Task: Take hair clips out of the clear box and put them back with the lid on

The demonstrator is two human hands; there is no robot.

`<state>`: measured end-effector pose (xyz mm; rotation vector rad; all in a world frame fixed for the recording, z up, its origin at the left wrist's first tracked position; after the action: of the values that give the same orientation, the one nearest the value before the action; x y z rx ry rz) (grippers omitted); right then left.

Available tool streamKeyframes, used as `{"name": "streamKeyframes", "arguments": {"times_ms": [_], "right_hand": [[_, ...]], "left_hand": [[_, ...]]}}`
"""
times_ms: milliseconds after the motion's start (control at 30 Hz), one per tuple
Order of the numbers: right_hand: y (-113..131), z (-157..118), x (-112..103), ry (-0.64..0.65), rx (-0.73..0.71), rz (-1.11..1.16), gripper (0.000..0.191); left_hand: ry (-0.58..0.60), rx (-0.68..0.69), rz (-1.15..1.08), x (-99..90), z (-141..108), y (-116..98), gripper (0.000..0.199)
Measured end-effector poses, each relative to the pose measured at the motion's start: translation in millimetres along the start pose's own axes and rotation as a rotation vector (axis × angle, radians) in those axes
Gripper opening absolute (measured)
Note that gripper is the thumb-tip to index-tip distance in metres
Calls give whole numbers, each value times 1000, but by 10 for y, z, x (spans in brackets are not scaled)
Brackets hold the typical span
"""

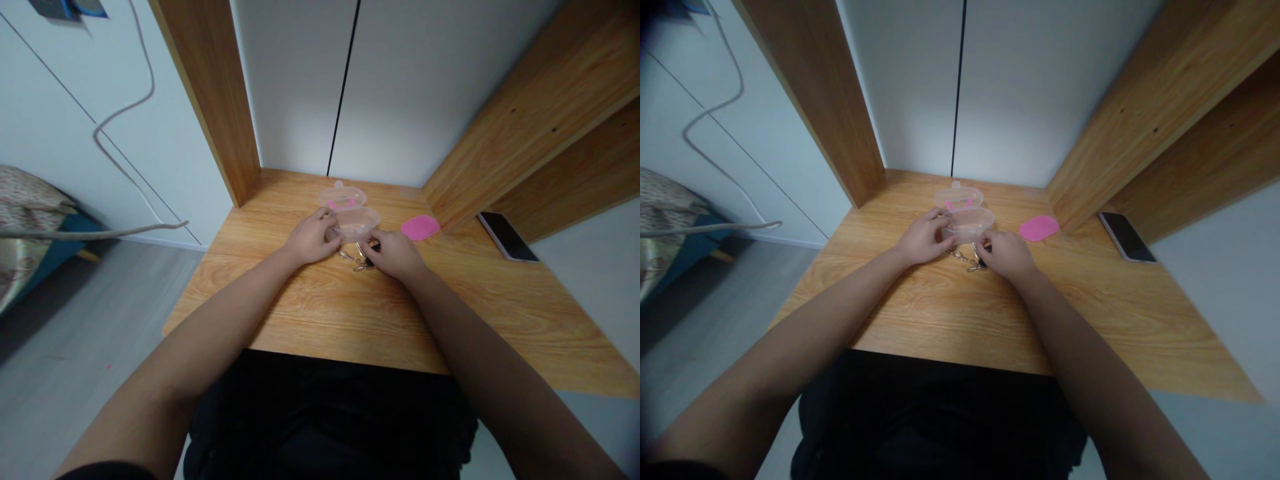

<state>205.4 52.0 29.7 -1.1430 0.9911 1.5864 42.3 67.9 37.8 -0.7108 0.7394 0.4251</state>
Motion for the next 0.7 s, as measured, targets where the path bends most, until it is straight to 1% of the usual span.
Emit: {"name": "streamKeyframes", "arguments": {"times_ms": [233,400,700], "right_hand": [[13,10,56,39,-50,37,32],[43,17,54,41,-81,26,35],[39,5,73,45,-70,61,34]], "left_hand": [[8,-1,5,-1,-3,-5,27],[-1,10,-3,2,-5,-1,27],[2,1,-1,2,-2,-1,25]]}}
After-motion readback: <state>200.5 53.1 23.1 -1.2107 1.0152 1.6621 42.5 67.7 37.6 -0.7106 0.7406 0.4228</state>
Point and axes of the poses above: each hand's wrist, its own z-axis towards the middle knuckle, its own x-axis out of the palm, y = z × x, the point moved 9 cm from there along z, towards the middle knuckle, and after that the axes turned 5 degrees about -y, right-handed, at the moved point
